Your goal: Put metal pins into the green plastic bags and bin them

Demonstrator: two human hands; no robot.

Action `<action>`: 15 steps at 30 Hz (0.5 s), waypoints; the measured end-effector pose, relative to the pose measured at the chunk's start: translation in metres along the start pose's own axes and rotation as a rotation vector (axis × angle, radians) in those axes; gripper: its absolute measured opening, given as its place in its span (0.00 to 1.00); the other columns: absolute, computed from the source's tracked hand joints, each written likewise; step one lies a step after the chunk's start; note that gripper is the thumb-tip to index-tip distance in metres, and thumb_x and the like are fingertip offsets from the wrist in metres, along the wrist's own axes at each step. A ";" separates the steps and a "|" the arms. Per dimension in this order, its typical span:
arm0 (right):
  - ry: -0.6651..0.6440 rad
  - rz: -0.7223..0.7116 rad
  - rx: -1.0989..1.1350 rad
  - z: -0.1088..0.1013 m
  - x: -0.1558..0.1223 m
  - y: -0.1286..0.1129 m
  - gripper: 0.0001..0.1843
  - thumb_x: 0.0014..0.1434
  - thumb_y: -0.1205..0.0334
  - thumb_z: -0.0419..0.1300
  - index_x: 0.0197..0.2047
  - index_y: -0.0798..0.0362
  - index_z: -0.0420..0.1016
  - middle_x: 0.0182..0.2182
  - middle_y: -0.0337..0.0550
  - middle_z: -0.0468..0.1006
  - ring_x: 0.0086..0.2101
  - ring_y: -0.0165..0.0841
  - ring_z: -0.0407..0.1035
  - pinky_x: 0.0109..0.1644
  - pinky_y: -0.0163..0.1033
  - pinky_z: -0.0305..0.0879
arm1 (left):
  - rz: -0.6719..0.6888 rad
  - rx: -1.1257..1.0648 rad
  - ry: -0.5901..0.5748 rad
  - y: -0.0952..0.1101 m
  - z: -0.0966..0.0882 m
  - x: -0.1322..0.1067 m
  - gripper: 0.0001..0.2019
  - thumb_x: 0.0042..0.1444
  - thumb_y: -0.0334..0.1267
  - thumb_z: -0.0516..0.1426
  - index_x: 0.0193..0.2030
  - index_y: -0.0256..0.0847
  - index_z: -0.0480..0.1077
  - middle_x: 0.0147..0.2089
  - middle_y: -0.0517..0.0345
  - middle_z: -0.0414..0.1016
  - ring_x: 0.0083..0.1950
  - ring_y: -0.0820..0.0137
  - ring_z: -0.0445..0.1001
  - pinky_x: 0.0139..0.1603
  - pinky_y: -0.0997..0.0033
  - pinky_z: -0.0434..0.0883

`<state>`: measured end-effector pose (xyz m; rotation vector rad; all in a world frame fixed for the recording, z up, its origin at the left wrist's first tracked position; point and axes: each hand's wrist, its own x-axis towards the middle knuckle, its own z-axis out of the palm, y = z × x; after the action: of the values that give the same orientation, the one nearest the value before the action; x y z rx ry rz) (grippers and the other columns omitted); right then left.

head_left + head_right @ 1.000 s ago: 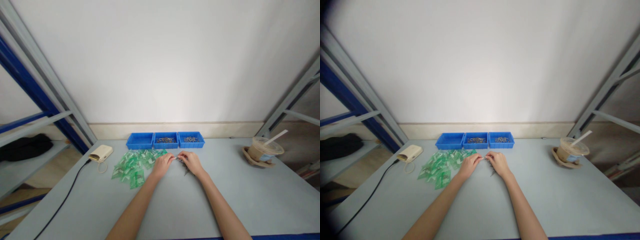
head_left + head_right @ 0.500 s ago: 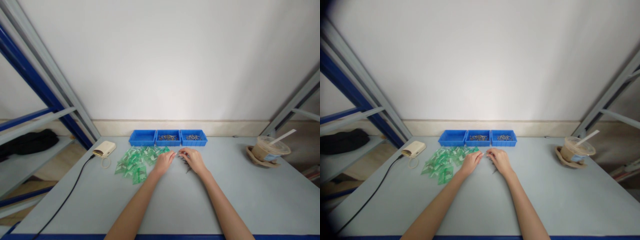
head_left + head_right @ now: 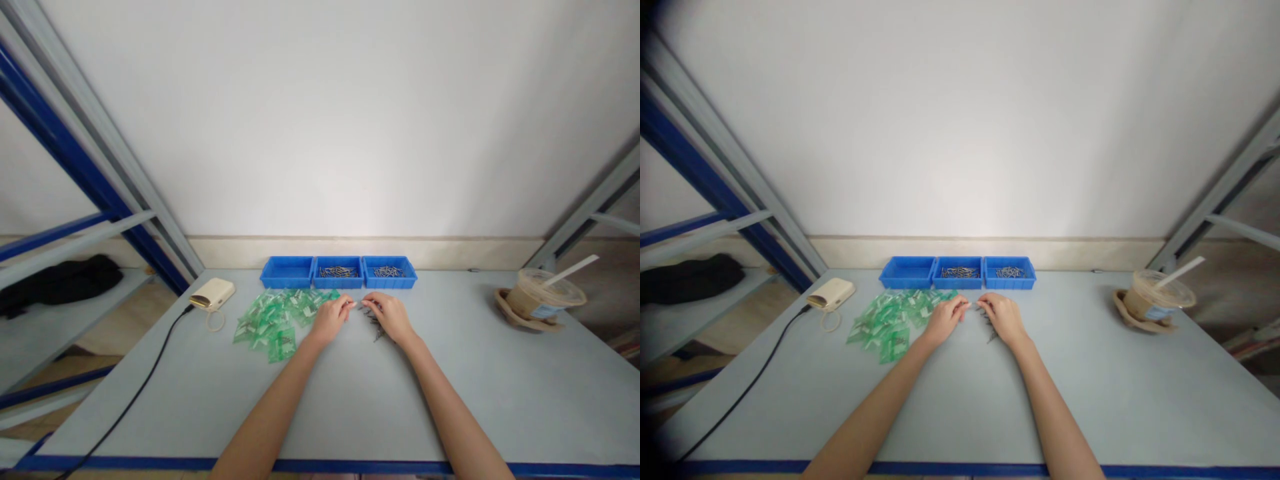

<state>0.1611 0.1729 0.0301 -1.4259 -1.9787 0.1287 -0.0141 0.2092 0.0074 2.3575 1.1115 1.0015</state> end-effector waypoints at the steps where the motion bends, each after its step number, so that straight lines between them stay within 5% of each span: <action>1: -0.005 0.000 0.018 0.000 0.000 0.000 0.12 0.60 0.54 0.51 0.39 0.49 0.72 0.34 0.38 0.77 0.33 0.31 0.69 0.37 0.34 0.60 | 0.002 -0.003 0.002 0.000 0.000 0.000 0.11 0.61 0.41 0.47 0.35 0.40 0.66 0.21 0.64 0.68 0.25 0.74 0.68 0.31 0.77 0.60; 7: -0.013 -0.065 0.062 0.001 0.000 0.001 0.12 0.60 0.56 0.51 0.37 0.49 0.74 0.36 0.39 0.77 0.36 0.32 0.70 0.39 0.34 0.61 | 0.017 0.021 0.014 0.001 -0.001 -0.001 0.16 0.62 0.39 0.44 0.26 0.39 0.63 0.21 0.63 0.67 0.25 0.74 0.67 0.31 0.77 0.59; 15: -0.037 -0.030 0.105 0.004 0.001 0.002 0.11 0.56 0.56 0.56 0.40 0.49 0.74 0.35 0.39 0.78 0.33 0.31 0.70 0.37 0.34 0.62 | 0.018 0.025 0.016 0.000 0.000 -0.001 0.17 0.63 0.41 0.43 0.27 0.39 0.64 0.21 0.63 0.67 0.25 0.75 0.66 0.31 0.76 0.59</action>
<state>0.1607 0.1755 0.0264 -1.3352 -1.9916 0.2435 -0.0144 0.2088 0.0066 2.3872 1.1163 1.0208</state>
